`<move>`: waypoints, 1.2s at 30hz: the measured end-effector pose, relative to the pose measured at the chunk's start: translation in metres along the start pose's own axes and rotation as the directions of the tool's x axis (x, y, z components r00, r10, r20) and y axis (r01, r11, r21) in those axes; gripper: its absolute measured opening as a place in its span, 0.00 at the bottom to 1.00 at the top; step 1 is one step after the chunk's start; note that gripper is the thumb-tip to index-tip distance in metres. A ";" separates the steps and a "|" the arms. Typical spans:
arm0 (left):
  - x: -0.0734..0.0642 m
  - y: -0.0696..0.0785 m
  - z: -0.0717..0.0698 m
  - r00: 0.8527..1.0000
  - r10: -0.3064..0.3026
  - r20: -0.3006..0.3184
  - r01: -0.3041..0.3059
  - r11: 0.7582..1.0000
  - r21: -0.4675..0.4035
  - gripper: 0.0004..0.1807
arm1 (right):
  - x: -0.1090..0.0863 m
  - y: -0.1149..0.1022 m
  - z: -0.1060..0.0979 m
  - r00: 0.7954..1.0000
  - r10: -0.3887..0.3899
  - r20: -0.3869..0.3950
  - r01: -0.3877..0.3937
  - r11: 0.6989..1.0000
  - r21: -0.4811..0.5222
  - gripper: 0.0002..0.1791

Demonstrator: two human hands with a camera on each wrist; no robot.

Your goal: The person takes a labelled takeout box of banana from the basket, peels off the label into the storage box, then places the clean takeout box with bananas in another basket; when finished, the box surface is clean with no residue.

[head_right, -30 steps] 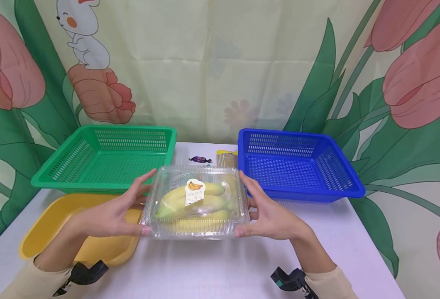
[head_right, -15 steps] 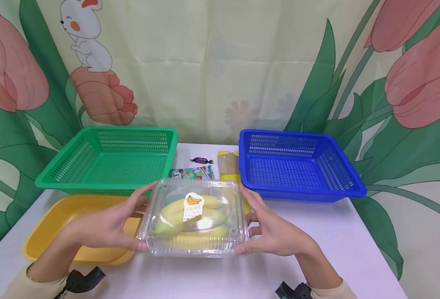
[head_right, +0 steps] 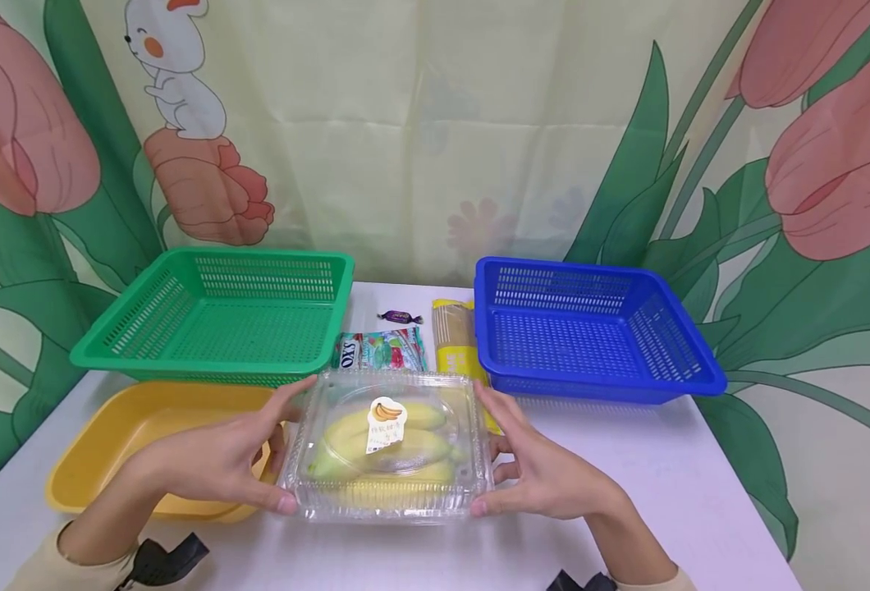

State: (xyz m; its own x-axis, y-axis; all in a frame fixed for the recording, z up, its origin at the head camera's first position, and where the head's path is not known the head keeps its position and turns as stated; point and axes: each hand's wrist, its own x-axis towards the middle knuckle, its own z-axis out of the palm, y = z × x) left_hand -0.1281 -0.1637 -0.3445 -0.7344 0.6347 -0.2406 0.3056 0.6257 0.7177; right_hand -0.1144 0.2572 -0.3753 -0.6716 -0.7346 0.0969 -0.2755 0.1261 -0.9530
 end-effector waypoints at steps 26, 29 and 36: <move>-0.007 0.002 0.005 0.999 -0.017 -0.032 0.022 0.985 0.170 0.75 | 0.008 0.011 0.007 0.994 0.106 0.027 -0.104 0.992 -0.078 0.69; -0.007 0.002 0.005 0.999 -0.033 -0.034 0.038 0.986 0.163 0.75 | 0.008 0.012 0.008 0.995 0.094 0.031 -0.091 0.993 -0.081 0.68; -0.007 -0.001 0.003 0.998 -0.057 -0.021 0.060 0.986 0.157 0.78 | 0.012 0.012 0.011 0.991 0.122 0.059 -0.115 0.987 -0.114 0.68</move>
State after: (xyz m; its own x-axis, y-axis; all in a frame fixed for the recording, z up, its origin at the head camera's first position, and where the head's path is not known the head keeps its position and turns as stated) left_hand -0.1209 -0.1673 -0.3454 -0.7632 0.5883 -0.2673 0.3527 0.7259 0.5905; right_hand -0.1186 0.2426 -0.3886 -0.6582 -0.7519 -0.0373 -0.2734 0.2849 -0.9187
